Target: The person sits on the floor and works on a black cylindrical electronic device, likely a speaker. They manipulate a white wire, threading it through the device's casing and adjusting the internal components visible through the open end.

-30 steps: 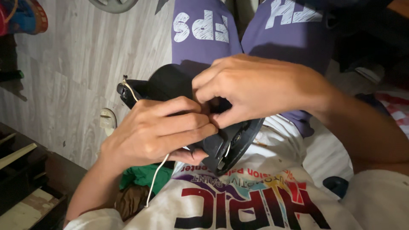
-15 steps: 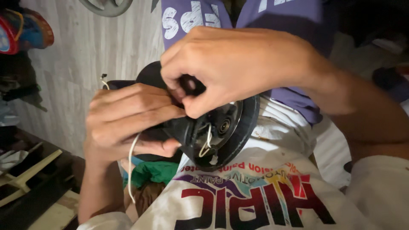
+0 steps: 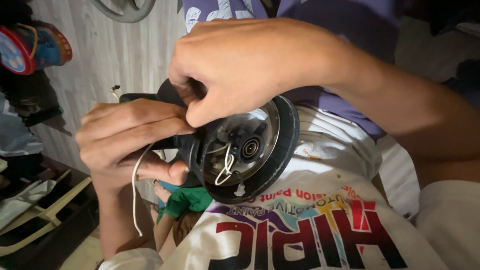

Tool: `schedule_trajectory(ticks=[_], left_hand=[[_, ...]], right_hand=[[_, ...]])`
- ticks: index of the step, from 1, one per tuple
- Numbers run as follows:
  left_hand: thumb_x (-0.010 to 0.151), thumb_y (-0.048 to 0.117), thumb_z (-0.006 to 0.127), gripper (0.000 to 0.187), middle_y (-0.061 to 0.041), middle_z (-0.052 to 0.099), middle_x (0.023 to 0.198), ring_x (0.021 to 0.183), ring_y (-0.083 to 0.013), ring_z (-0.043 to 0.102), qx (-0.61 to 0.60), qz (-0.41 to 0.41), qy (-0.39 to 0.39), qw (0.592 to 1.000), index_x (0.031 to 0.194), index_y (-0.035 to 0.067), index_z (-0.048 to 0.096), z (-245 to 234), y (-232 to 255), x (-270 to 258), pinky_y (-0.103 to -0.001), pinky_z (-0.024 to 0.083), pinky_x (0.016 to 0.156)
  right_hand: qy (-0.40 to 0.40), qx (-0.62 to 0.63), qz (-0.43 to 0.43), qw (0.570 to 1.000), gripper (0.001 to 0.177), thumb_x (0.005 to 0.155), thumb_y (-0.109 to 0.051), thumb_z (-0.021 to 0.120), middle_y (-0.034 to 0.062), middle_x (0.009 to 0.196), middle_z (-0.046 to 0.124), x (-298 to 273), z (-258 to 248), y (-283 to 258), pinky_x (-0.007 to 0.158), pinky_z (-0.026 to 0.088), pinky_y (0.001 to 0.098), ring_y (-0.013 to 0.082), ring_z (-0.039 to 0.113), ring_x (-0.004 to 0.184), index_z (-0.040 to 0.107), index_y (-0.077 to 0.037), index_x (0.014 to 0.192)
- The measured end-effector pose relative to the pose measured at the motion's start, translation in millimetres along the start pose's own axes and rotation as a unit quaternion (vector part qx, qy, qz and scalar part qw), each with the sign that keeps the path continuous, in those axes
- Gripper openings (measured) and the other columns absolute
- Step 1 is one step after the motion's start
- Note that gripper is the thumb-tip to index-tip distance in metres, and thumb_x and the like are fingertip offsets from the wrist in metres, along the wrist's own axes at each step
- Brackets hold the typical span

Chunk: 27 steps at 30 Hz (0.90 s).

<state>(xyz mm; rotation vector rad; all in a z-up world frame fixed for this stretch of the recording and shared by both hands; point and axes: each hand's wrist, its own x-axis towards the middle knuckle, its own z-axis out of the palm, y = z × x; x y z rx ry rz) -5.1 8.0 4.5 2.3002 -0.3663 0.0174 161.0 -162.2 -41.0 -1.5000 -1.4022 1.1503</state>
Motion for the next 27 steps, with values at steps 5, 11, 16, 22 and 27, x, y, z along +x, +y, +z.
schedule_trajectory(ticks=[5, 11, 16, 22, 27], left_hand=[[0.077, 0.036, 0.085, 0.037, -0.006, 0.074, 0.087, 0.081, -0.0226, 0.076, -0.024, -0.002, -0.009, 1.0, 0.091, 0.004, 0.077, -3, -18, -9, -0.034, 0.061, 0.074], [0.072, 0.035, 0.088, 0.043, -0.008, 0.072, 0.09, 0.085, -0.023, 0.074, -0.073, -0.043, 0.014, 0.996, 0.096, 0.002, 0.076, -15, -24, -8, -0.028, 0.06, 0.071], [0.071, 0.028, 0.088, 0.041, -0.01, 0.071, 0.091, 0.085, -0.0241, 0.073, -0.113, -0.038, 0.01, 0.993, 0.097, -0.001, 0.074, -18, -32, 0, -0.029, 0.06, 0.072], [0.076, 0.037, 0.089, 0.047, -0.01, 0.071, 0.096, 0.087, -0.0196, 0.072, -0.12, -0.043, 0.043, 0.991, 0.1, -0.001, 0.074, -25, -55, -4, -0.025, 0.059, 0.073], [0.075, 0.044, 0.087, 0.052, -0.01, 0.072, 0.095, 0.086, -0.0177, 0.071, -0.08, -0.056, 0.051, 0.994, 0.099, 0.0, 0.076, -28, -69, -15, -0.025, 0.056, 0.077]], right_hand=[[0.003, -0.004, -0.046, 0.999, 0.025, 0.08, -0.031, 0.072, 0.0076, 0.073, 0.073, 10, -1, 11, 0.06, 0.052, 0.0378, 0.0219, 0.07, 0.065, 0.076, -0.008, 0.086], [0.011, 0.056, -0.133, 0.989, 0.023, 0.083, -0.031, 0.075, 0.0049, 0.073, 0.073, 27, -6, 25, 0.058, 0.051, 0.034, 0.0176, 0.069, 0.062, 0.078, -0.012, 0.095], [-0.001, 0.141, -0.16, 0.977, 0.018, 0.078, -0.024, 0.076, 0.0022, 0.074, 0.075, 39, -5, 29, 0.056, 0.051, 0.0294, 0.0118, 0.068, 0.063, 0.079, -0.01, 0.089], [0.065, 0.023, -0.055, 0.996, 0.018, 0.08, -0.024, 0.076, 0.0074, 0.064, 0.07, 53, -4, 25, 0.046, 0.047, 0.0346, 0.0156, 0.063, 0.051, 0.079, -0.009, 0.09], [0.091, -0.01, -0.087, 0.992, 0.022, 0.079, -0.024, 0.075, 0.0109, 0.064, 0.068, 58, -4, 26, 0.047, 0.047, 0.0354, 0.018, 0.064, 0.051, 0.077, -0.004, 0.087]])
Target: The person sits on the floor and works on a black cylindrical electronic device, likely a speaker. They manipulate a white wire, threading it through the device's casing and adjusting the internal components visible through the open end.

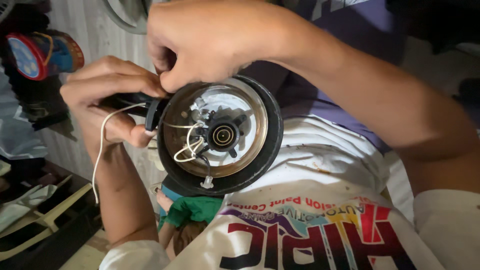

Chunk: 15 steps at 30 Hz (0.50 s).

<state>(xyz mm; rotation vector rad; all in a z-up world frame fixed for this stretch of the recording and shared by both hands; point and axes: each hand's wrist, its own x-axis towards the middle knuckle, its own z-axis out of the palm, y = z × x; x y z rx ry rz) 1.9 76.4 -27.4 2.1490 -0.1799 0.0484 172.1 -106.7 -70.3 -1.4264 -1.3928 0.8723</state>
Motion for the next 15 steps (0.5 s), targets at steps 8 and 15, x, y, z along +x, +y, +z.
schedule_trajectory(ticks=[8, 15], left_hand=[[0.077, 0.041, 0.087, 0.049, -0.011, 0.071, 0.099, 0.085, -0.0187, 0.07, 0.015, 0.033, -0.034, 0.999, 0.099, 0.0, 0.075, 1, -2, 7, -0.026, 0.056, 0.075], [0.079, 0.035, 0.089, 0.048, -0.01, 0.073, 0.101, 0.089, -0.0204, 0.076, 0.018, 0.068, -0.049, 0.996, 0.109, 0.0, 0.074, 49, 42, 10, -0.031, 0.064, 0.076]], right_hand=[[0.026, -0.055, 0.001, 0.998, 0.022, 0.085, -0.024, 0.072, 0.0133, 0.068, 0.068, -15, -2, -7, 0.052, 0.048, 0.0395, 0.0241, 0.066, 0.057, 0.075, -0.003, 0.089], [0.054, -0.111, 0.042, 0.991, 0.017, 0.092, -0.018, 0.066, 0.0104, 0.082, 0.07, -81, 0, -43, 0.071, 0.052, 0.0435, 0.0268, 0.07, 0.077, 0.072, -0.003, 0.087]])
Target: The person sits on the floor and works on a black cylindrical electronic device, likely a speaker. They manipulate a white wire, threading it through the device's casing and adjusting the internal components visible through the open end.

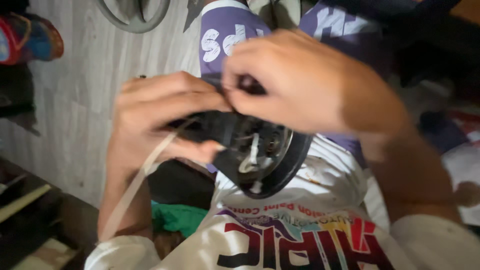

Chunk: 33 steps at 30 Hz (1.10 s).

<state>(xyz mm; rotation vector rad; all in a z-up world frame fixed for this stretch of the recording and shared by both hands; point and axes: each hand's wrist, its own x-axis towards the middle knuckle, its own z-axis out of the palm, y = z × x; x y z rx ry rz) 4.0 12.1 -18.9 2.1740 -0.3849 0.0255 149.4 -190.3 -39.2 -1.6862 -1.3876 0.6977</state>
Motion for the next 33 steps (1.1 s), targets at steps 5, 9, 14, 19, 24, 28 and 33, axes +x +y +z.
schedule_trajectory(ticks=[5, 9, 14, 19, 24, 28, 33], left_hand=[[0.074, 0.036, 0.087, 0.049, -0.01, 0.071, 0.095, 0.083, -0.0244, 0.074, 0.064, 0.004, 0.004, 0.998, 0.102, -0.002, 0.074, 10, 25, 9, -0.033, 0.061, 0.07], [0.072, 0.042, 0.085, 0.054, -0.009, 0.072, 0.092, 0.08, -0.0242, 0.074, 0.064, 0.029, -0.006, 0.998, 0.1, -0.003, 0.074, 6, 21, 3, -0.033, 0.06, 0.067], [0.076, 0.042, 0.085, 0.047, -0.008, 0.071, 0.089, 0.076, -0.021, 0.072, 0.045, 0.048, 0.009, 0.998, 0.098, 0.001, 0.076, 1, 8, -8, -0.03, 0.056, 0.063], [0.075, 0.038, 0.086, 0.041, -0.009, 0.071, 0.085, 0.071, -0.0201, 0.071, 0.021, 0.056, 0.015, 0.998, 0.092, 0.001, 0.077, -1, 2, -8, -0.03, 0.054, 0.057], [0.075, 0.035, 0.087, 0.039, -0.007, 0.071, 0.083, 0.068, -0.0189, 0.07, -0.002, 0.05, 0.006, 0.999, 0.091, 0.001, 0.078, -4, -3, -8, -0.029, 0.05, 0.052], [0.074, 0.034, 0.088, 0.04, -0.008, 0.071, 0.083, 0.068, -0.0189, 0.071, -0.022, 0.052, 0.008, 0.998, 0.092, 0.0, 0.077, -7, -11, -5, -0.029, 0.051, 0.052], [0.073, 0.035, 0.088, 0.043, -0.009, 0.072, 0.083, 0.068, -0.0182, 0.072, -0.047, 0.049, 0.007, 0.998, 0.093, -0.001, 0.076, -9, -18, -3, -0.027, 0.052, 0.053]], right_hand=[[0.05, 0.007, 0.084, 0.995, 0.014, 0.095, -0.014, 0.067, 0.0086, 0.097, 0.07, -28, 9, -22, 0.074, 0.054, 0.0385, 0.0242, 0.071, 0.086, 0.071, -0.001, 0.096], [0.056, 0.086, 0.117, 0.988, 0.011, 0.092, -0.013, 0.07, 0.0055, 0.1, 0.072, -30, 16, -27, 0.072, 0.056, 0.0308, 0.0179, 0.073, 0.083, 0.071, -0.003, 0.098], [0.066, 0.144, 0.101, 0.982, 0.009, 0.094, -0.011, 0.07, 0.0049, 0.1, 0.071, -24, 22, -28, 0.075, 0.056, 0.0286, 0.0153, 0.073, 0.084, 0.069, -0.002, 0.097], [0.068, 0.191, 0.099, 0.974, 0.008, 0.094, -0.008, 0.07, 0.0049, 0.099, 0.07, -19, 27, -27, 0.077, 0.056, 0.0281, 0.0141, 0.071, 0.085, 0.066, -0.001, 0.096], [0.074, 0.195, 0.115, 0.971, 0.006, 0.094, -0.005, 0.069, 0.005, 0.097, 0.067, -19, 28, -29, 0.078, 0.056, 0.0281, 0.014, 0.069, 0.086, 0.065, -0.001, 0.096], [0.091, 0.203, 0.096, 0.97, 0.004, 0.099, -0.004, 0.068, 0.0045, 0.1, 0.067, -18, 33, -25, 0.085, 0.053, 0.0283, 0.0144, 0.067, 0.095, 0.064, -0.001, 0.099], [0.083, 0.231, 0.112, 0.963, 0.002, 0.099, -0.003, 0.067, 0.0041, 0.097, 0.065, -13, 34, -22, 0.083, 0.052, 0.0275, 0.0138, 0.065, 0.092, 0.065, -0.002, 0.098]])
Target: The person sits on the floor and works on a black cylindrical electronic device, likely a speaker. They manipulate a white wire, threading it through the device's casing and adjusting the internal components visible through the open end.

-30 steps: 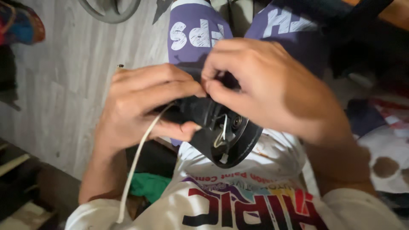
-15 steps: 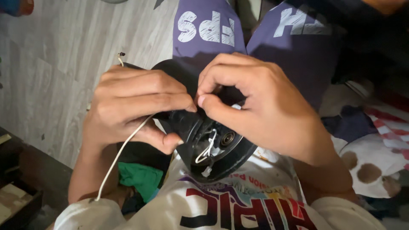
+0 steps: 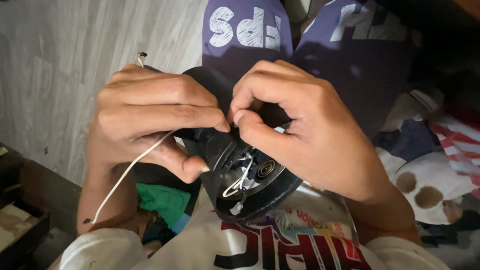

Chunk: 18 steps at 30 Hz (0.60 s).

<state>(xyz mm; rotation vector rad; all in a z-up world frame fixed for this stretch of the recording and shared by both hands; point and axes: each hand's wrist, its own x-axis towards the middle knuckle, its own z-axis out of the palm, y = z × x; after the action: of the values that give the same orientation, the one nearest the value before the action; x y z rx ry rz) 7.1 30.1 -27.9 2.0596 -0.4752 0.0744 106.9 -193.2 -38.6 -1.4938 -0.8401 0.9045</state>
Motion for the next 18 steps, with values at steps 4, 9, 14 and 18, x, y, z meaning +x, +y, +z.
schedule_trajectory(ticks=[4, 9, 14, 18], left_hand=[[0.074, 0.037, 0.087, 0.044, -0.009, 0.072, 0.084, 0.069, -0.0182, 0.073, -0.018, -0.004, 0.0, 1.0, 0.093, -0.001, 0.076, -2, -6, -1, -0.026, 0.054, 0.054], [0.08, 0.034, 0.086, 0.042, -0.01, 0.072, 0.086, 0.074, -0.0193, 0.075, -0.049, -0.004, 0.01, 0.999, 0.096, -0.002, 0.076, -7, -25, -14, -0.027, 0.06, 0.059], [0.083, 0.043, 0.085, 0.048, -0.012, 0.072, 0.093, 0.076, -0.019, 0.071, -0.056, -0.015, 0.036, 0.998, 0.099, -0.001, 0.077, -24, -56, -30, -0.025, 0.056, 0.064], [0.093, 0.052, 0.083, 0.054, -0.009, 0.072, 0.098, 0.083, -0.0159, 0.072, -0.096, -0.044, 0.07, 0.992, 0.102, 0.0, 0.074, -34, -75, -35, -0.023, 0.058, 0.072]], right_hand=[[-0.011, -0.007, -0.007, 1.0, 0.002, 0.098, -0.002, 0.067, 0.0042, 0.094, 0.066, 8, -2, -1, 0.083, 0.051, 0.0275, 0.0139, 0.064, 0.09, 0.065, -0.001, 0.097], [-0.024, -0.018, -0.02, 0.999, 0.01, 0.097, -0.007, 0.065, 0.007, 0.095, 0.07, 21, -5, -1, 0.079, 0.052, 0.0286, 0.0148, 0.066, 0.089, 0.071, 0.0, 0.097], [-0.073, 0.005, -0.016, 0.997, 0.021, 0.103, -0.017, 0.059, 0.0041, 0.105, 0.071, 41, -14, 7, 0.079, 0.053, 0.0246, 0.0113, 0.066, 0.092, 0.073, -0.005, 0.111], [-0.077, -0.062, -0.081, 0.992, 0.022, 0.106, -0.015, 0.06, 0.0073, 0.099, 0.072, 64, -15, 12, 0.073, 0.05, 0.0269, 0.0147, 0.064, 0.084, 0.074, -0.001, 0.116]])
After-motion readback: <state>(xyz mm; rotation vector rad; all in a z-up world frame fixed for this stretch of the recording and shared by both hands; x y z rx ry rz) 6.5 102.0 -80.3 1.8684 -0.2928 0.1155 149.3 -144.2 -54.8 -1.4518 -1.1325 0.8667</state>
